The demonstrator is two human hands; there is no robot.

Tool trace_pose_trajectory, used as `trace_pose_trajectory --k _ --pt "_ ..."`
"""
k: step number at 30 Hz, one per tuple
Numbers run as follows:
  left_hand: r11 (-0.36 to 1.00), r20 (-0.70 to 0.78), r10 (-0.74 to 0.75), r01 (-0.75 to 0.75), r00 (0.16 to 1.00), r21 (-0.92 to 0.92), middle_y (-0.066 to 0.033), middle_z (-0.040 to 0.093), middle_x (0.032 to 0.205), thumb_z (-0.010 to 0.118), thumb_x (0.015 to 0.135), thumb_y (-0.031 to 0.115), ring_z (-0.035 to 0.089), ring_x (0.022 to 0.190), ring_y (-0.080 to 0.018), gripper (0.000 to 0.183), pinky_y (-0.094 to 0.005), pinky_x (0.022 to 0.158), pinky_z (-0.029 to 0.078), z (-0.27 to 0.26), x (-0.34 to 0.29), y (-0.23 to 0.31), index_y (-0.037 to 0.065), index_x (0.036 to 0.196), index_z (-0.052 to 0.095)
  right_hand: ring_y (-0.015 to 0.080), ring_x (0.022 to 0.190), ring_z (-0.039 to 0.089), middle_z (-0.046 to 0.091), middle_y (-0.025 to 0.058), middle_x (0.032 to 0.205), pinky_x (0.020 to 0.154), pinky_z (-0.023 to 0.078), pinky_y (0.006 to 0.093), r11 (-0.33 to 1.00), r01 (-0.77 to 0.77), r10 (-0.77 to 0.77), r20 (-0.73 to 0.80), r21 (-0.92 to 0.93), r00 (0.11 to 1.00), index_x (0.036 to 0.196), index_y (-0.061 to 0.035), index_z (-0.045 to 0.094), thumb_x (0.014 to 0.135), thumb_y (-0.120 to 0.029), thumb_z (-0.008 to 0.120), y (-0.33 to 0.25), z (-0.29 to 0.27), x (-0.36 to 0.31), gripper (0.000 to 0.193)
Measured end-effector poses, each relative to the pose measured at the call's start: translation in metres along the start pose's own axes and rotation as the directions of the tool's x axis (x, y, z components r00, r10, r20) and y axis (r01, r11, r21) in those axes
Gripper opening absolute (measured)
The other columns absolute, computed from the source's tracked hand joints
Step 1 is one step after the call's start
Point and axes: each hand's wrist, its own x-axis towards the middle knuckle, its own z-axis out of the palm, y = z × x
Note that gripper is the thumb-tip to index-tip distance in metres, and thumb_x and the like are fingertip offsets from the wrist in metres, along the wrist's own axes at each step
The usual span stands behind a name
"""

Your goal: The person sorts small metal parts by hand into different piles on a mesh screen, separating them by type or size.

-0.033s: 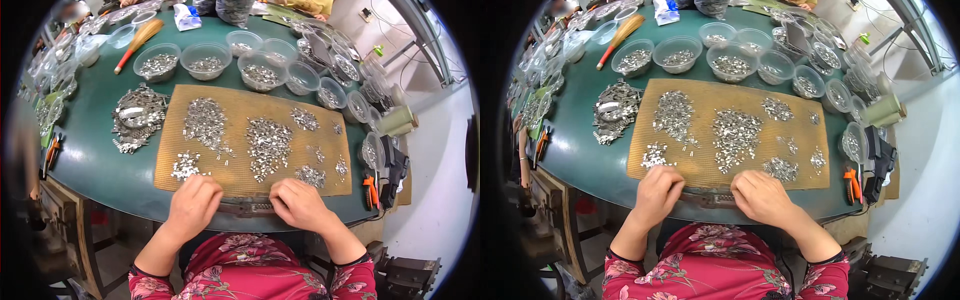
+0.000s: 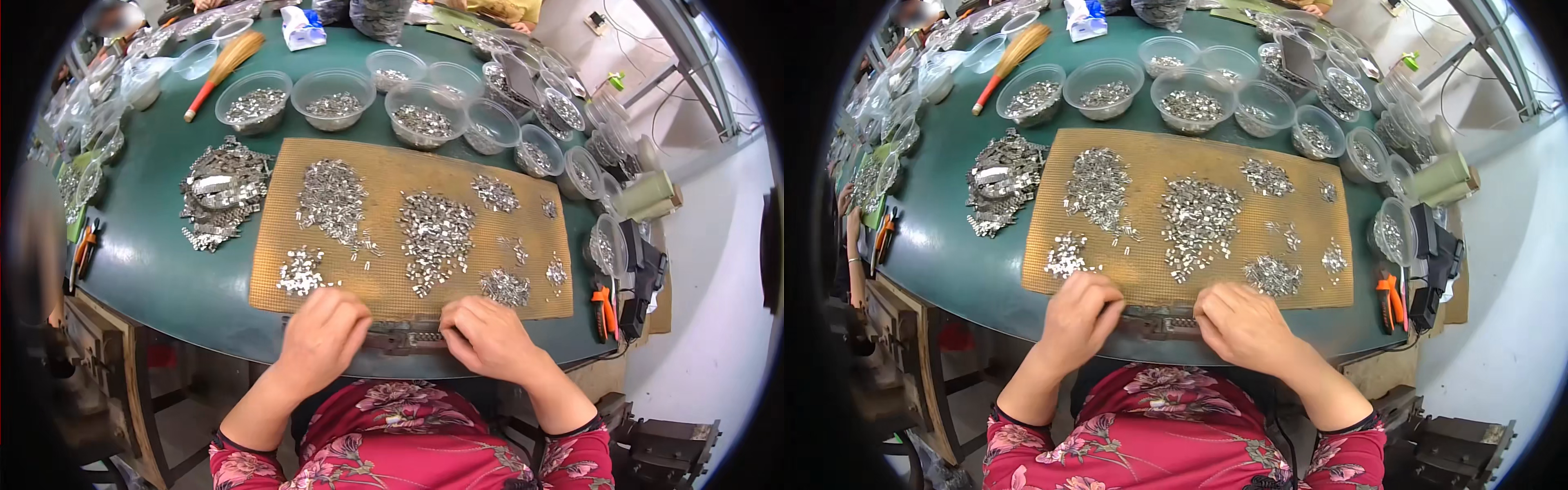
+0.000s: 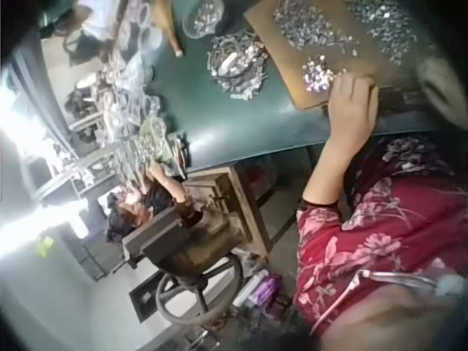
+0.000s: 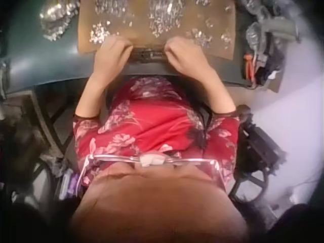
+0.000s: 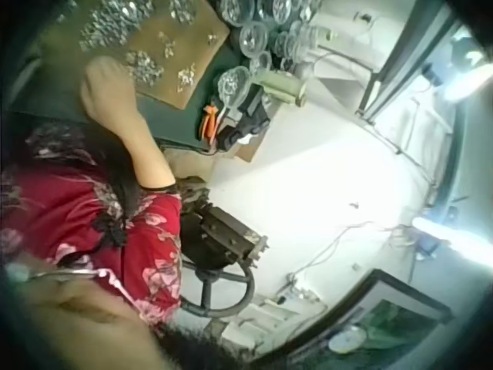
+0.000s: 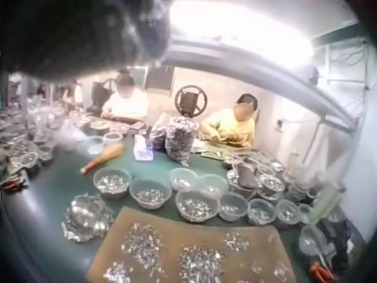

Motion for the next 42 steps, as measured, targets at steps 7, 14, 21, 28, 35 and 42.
trace_pose_trajectory --k 7,14,21,28,35,42 --pt "0.984 0.076 0.142 -0.133 0.987 -0.118 -0.0076 0.064 0.099 0.08 0.079 0.003 0.063 0.092 -0.0289 0.022 -0.04 0.08 0.052 0.048 0.012 0.035 0.005 0.096 0.066 0.0268 0.095 0.069 0.068 0.0075 0.102 0.084 0.054 0.0372 0.994 0.025 -0.036 -0.102 -0.104 0.994 0.096 -0.0049 0.062 0.081 -0.005 0.076 -0.005 0.009 -0.023 0.021" --pt "0.988 0.141 0.157 -0.153 0.977 -0.036 -0.0067 0.064 0.099 0.079 0.079 0.006 0.063 0.093 -0.0273 0.022 -0.0392 0.08 0.051 0.06 0.009 0.043 0.006 0.097 0.067 0.0272 0.097 0.069 0.067 0.0094 0.104 0.084 0.055 0.0373 0.981 0.032 -0.057 -0.129 -0.19 0.99 0.1 -0.0031 0.063 0.081 -0.004 0.074 -0.011 0.015 -0.027 0.022" --pt "0.988 0.119 0.115 -0.101 0.986 -0.121 -0.0076 0.068 0.103 0.079 0.08 0.003 0.066 0.095 -0.0285 0.022 -0.04 0.081 0.053 0.04 0.007 0.035 0.006 0.099 0.07 0.0261 0.098 0.07 0.068 0.0079 0.102 0.087 0.054 0.0379 1.0 -0.022 0.023 -0.089 0.015 0.996 0.101 -0.0057 0.066 0.087 -0.008 0.073 -0.001 0.008 -0.023 0.016" --pt "0.992 -0.095 -0.123 0.124 0.988 0.01 -0.0102 0.072 0.093 0.076 0.083 -0.004 0.068 0.085 -0.0284 0.018 -0.0371 0.074 0.053 -0.002 -0.015 0.003 0.003 0.098 0.071 0.0255 0.09 0.071 0.07 0.0045 0.102 0.075 0.056 0.0379 0.999 0.052 -0.051 -0.12 -0.002 0.991 0.104 -0.0086 0.068 0.088 -0.009 0.073 0.0 0.009 0.001 0.017" --pt "0.979 -0.166 -0.196 0.204 0.967 0.031 -0.011 0.072 0.09 0.077 0.084 -0.004 0.069 0.08 -0.0288 0.015 -0.0369 0.07 0.054 -0.01 -0.021 -0.012 0.002 0.097 0.071 0.0275 0.09 0.07 0.068 0.0048 0.105 0.073 0.058 0.0404 0.983 0.18 -0.178 -0.051 0.042 0.983 0.11 -0.0115 0.069 0.089 -0.009 0.069 0.005 0.034 0.07 0.021" --pt "0.973 -0.175 -0.179 0.2 0.968 0.112 -0.0101 0.07 0.087 0.077 0.085 0.0 0.069 0.075 -0.0294 0.014 -0.0376 0.066 0.055 -0.007 -0.009 -0.02 0.004 0.098 0.072 0.0272 0.084 0.07 0.065 0.0044 0.093 0.065 0.057 0.0409 0.974 0.226 -0.223 0.085 -0.021 0.971 0.106 -0.0131 0.069 0.093 -0.014 0.069 0.007 0.06 0.109 0.013"
